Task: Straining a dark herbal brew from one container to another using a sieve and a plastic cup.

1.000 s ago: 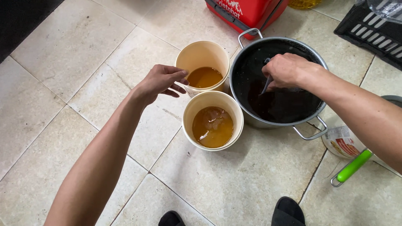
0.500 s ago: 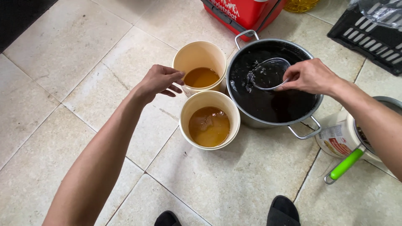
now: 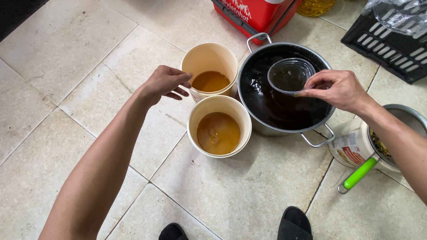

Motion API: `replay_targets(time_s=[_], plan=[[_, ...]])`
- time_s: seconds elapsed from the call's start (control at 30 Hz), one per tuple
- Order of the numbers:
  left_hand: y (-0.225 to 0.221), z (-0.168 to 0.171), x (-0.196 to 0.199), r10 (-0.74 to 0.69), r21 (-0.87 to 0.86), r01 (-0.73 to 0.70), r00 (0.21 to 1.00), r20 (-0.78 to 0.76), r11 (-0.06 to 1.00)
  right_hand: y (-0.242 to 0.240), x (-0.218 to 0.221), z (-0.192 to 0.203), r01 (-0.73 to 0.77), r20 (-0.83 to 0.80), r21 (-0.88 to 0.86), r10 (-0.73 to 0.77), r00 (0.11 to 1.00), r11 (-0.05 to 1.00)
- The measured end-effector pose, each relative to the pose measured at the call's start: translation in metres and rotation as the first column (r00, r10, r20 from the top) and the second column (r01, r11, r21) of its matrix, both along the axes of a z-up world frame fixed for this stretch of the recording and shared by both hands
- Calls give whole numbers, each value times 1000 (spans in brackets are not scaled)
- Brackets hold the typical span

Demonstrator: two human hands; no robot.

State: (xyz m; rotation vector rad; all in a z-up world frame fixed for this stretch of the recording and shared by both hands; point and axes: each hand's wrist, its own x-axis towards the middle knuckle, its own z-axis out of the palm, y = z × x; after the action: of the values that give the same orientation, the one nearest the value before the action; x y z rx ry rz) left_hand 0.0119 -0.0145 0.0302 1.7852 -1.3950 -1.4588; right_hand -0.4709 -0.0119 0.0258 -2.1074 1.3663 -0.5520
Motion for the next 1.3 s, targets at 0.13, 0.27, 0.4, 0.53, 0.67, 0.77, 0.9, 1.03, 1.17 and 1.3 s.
replay_targets(time_s=[0.13, 0.27, 0.4, 0.53, 0.67, 0.77, 0.9, 1.03, 1.17, 1.3], plan=[[-1, -4, 3, 9, 8, -9, 1000, 13, 1000, -1, 4, 5, -59, 48, -107, 65, 997, 993], [-2, -10, 5, 4, 6, -4, 999, 32, 1000, -5, 13, 14, -89, 100, -161, 106, 989, 983], [-7, -23, 4, -6, 4, 6, 999, 51, 1000, -11, 28, 26, -109, 56, -196, 122, 991, 975], [-9, -31, 4, -19, 0, 19, 997, 73, 1000, -25, 42, 35, -138, 83, -186, 156, 984, 973], [-10, -34, 5, -36, -6, 36, 996, 82, 999, -41, 67, 53, -208, -17, -214, 209, 978, 954], [-10, -38, 6, -50, -12, 51, 997, 63, 999, -60, 87, 65, -303, -347, -317, 187, 919, 899], [-14, -42, 8, -55, -14, 56, 997, 48, 998, -80, 113, 75, -407, -458, -287, 249, 853, 867], [-17, -46, 11, -83, -19, 84, 996, 45, 996, -88, 138, 85, -445, -613, -160, 264, 744, 881], [-17, -47, 15, -102, -25, 103, 994, 25, 994, -99, 157, 89, -442, -753, -61, 249, 609, 895], [-17, -47, 15, -105, -26, 105, 994, 10, 994, -97, 182, 99, -475, -821, 11, 279, 498, 880]])
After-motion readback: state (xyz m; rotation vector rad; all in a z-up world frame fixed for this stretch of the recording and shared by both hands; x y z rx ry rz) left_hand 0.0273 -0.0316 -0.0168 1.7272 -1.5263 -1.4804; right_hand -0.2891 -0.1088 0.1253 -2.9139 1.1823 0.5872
